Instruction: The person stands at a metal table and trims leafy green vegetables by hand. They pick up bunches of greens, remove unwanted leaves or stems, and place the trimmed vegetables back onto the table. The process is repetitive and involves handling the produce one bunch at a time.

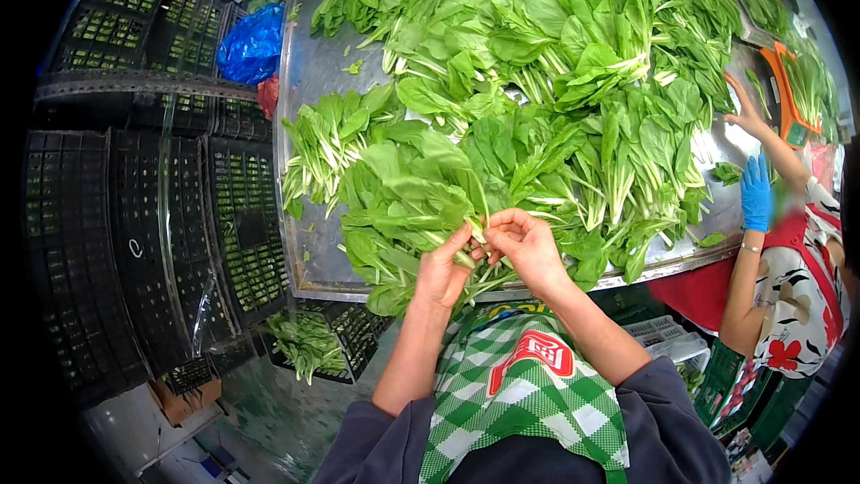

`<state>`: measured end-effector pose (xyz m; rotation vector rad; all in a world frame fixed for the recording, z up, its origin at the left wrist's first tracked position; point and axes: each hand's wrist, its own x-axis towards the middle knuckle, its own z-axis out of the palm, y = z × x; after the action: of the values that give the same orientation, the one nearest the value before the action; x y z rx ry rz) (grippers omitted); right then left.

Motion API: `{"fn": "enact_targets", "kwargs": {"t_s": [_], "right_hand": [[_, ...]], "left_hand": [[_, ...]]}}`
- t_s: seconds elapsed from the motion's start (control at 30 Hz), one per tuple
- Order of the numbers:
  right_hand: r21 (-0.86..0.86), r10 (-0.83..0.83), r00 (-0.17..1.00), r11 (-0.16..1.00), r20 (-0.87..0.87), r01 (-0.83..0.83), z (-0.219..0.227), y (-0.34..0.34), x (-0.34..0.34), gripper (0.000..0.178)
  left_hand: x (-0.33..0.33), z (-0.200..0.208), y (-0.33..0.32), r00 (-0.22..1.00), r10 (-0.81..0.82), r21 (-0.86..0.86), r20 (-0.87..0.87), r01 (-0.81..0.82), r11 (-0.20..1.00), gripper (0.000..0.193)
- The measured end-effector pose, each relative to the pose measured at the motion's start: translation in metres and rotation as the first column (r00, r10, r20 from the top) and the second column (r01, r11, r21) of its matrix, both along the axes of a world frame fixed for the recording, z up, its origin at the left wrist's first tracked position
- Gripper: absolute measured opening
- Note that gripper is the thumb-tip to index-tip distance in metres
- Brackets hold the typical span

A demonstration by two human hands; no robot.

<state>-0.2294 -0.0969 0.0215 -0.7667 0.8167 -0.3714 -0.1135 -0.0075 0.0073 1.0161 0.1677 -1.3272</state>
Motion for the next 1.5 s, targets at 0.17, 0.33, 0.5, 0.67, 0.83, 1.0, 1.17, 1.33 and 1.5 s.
{"fn": "enact_targets", "kwargs": {"t_s": [0.17, 0.33, 0.5, 0.67, 0.83, 1.0, 1.17, 1.33, 1.5], "right_hand": [[-0.028, -0.204, 0.979, 0.979, -0.006, 0.204, -0.006, 0.007, 0.011, 0.011], [-0.06, -0.386, 0.921, 0.919, 0.046, 0.389, -0.019, 0.013, 0.017, 0.011], [-0.475, -0.001, 0.951, 0.867, -0.309, -0.153, -0.033, 0.003, -0.009, 0.012], [-0.733, 0.036, 0.925, 0.6, -0.377, -0.322, 0.012, 0.0, 0.003, 0.031], [-0.843, -0.03, 0.982, 0.517, -0.186, -0.144, 0.004, -0.001, 0.015, 0.019], [-0.818, -0.102, 0.981, 0.569, -0.165, -0.079, 0.01, 0.0, 0.016, 0.008], [-0.567, -0.185, 0.976, 0.819, -0.117, 0.087, -0.006, 0.014, 0.024, 0.005], [0.002, -0.334, 0.94, 0.942, 0.063, 0.335, -0.022, 0.006, 0.02, 0.011], [-0.391, 0.346, 0.775, 0.711, -0.529, -0.584, 0.001, -0.012, -0.003, 0.029]], "left_hand": [[-0.015, -0.003, -0.004, 0.984, 0.176, 0.009, 0.027, -0.177, 0.984, 0.017], [-0.022, -0.003, -0.009, 0.928, 0.356, -0.016, 0.105, -0.357, 0.934, 0.021], [-0.001, 0.006, -0.005, 0.877, 0.462, -0.024, 0.131, -0.463, 0.886, 0.029], [0.001, 0.005, -0.005, 0.9, 0.319, 0.024, 0.297, -0.341, 0.94, 0.033], [-0.007, 0.003, -0.005, 0.93, 0.241, -0.053, 0.278, -0.236, 0.97, 0.028], [-0.004, 0.007, -0.005, 0.96, 0.203, -0.068, 0.194, -0.194, 0.979, 0.025], [-0.017, 0.006, -0.014, 0.94, 0.29, -0.07, 0.181, -0.282, 0.957, 0.027], [-0.016, 0.012, -0.018, 0.881, 0.386, -0.065, 0.275, -0.383, 0.921, 0.029], [0.005, 0.019, -0.009, 0.881, 0.349, -0.014, 0.32, -0.363, 0.932, 0.029]]}}
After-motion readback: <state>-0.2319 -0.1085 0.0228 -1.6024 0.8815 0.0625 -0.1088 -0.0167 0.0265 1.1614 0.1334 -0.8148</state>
